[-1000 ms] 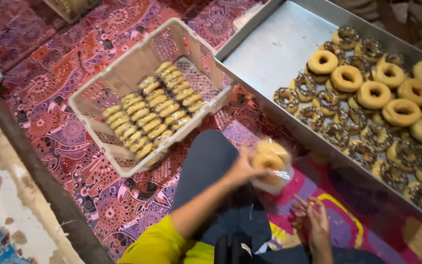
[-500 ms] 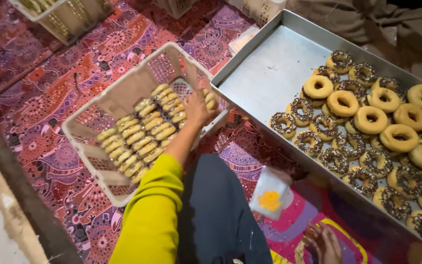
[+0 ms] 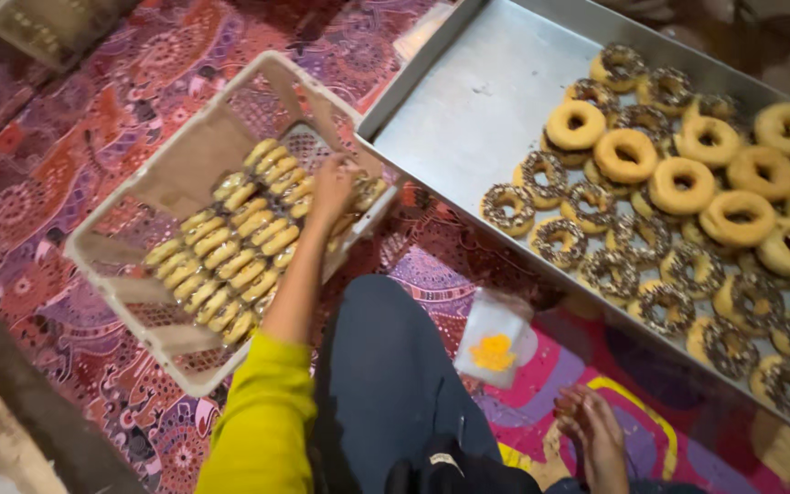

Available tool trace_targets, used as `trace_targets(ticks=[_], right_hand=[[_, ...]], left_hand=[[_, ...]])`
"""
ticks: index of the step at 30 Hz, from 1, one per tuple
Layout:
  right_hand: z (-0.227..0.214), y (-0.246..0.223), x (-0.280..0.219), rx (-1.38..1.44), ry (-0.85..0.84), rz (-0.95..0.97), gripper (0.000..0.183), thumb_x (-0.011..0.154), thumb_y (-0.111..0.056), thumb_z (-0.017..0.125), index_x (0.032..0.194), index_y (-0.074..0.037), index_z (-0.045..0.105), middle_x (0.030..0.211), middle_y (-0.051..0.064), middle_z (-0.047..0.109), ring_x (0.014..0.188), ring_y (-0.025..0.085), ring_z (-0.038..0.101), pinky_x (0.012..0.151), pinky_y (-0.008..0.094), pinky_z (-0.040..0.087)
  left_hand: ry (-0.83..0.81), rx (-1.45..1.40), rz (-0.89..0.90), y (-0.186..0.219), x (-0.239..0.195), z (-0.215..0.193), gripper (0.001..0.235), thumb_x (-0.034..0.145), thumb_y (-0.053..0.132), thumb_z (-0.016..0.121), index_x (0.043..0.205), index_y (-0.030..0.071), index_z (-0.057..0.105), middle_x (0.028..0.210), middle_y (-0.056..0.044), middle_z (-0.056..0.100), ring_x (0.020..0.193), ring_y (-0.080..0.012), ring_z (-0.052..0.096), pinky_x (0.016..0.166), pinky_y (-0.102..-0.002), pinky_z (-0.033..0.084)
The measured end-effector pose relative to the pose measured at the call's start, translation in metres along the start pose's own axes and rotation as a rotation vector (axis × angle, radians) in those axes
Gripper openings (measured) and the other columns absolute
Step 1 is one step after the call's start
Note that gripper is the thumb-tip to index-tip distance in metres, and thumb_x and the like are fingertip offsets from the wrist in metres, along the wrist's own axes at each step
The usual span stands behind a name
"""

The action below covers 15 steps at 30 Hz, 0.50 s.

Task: The person sits on the floor and individually places donuts from a metal tray into small clear plastic bags. They seal each bag and place it into a white plastic crate. The process is repeated for multiple donuts.

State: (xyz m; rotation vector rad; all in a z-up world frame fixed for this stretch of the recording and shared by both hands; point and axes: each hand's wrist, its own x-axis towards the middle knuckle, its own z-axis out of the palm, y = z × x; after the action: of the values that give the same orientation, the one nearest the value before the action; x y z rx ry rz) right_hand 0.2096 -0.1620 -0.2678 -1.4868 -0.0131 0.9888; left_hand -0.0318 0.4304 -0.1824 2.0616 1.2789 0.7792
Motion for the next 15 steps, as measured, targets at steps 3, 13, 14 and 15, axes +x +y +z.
trace_targets(ticks=[3, 13, 14, 15], right_hand=[[0.004, -0.001, -0.001, 0.017, 0.056, -0.021, 0.037, 0.104, -0.024, 0.056, 0.134, -0.003, 0.061, 0.119, 0.016, 0.07, 0.102, 0.024, 0.069, 0.078, 0.034, 0.055], [0.125, -0.011, 0.061, -0.823, -0.026, -0.479, 0.047, 0.081, -0.006, 0.071, 0.127, -0.004, 0.065, 0.109, 0.016, 0.068, 0.09, 0.026, 0.067, 0.08, 0.037, 0.056], [0.143, -0.017, 0.071, -0.952, -0.056, -0.613, 0.049, 0.078, -0.006, 0.07, 0.127, -0.005, 0.065, 0.111, 0.017, 0.066, 0.093, 0.029, 0.068, 0.083, 0.041, 0.057], [0.159, -0.02, 0.077, -1.096, -0.068, -0.705, 0.051, 0.075, -0.011, 0.072, 0.125, -0.006, 0.065, 0.111, 0.018, 0.067, 0.095, 0.033, 0.068, 0.085, 0.044, 0.056]], left_hand=[[0.253, -0.523, -0.168, 0.054, -0.077, -0.018, 0.021, 0.105, 0.019, 0.059, 0.106, 0.0, 0.067, 0.085, -0.013, 0.065, 0.079, -0.0216, 0.059, 0.074, -0.035, 0.05], [-1.07, 0.995, 0.445, 0.112, -0.222, 0.168, 0.132, 0.071, 0.086, 0.067, 0.166, 0.018, 0.006, 0.174, -0.011, 0.0, 0.157, -0.0436, -0.015, 0.115, -0.077, -0.005], [-1.055, 1.024, 0.429, 0.106, -0.224, 0.18, 0.133, 0.071, 0.086, 0.067, 0.166, 0.019, 0.004, 0.173, -0.01, -0.002, 0.156, -0.0431, -0.017, 0.114, -0.077, -0.006], [-1.047, 1.053, 0.422, 0.1, -0.225, 0.189, 0.134, 0.071, 0.085, 0.068, 0.167, 0.02, 0.001, 0.173, -0.009, -0.004, 0.155, -0.0426, -0.019, 0.113, -0.077, -0.007]])
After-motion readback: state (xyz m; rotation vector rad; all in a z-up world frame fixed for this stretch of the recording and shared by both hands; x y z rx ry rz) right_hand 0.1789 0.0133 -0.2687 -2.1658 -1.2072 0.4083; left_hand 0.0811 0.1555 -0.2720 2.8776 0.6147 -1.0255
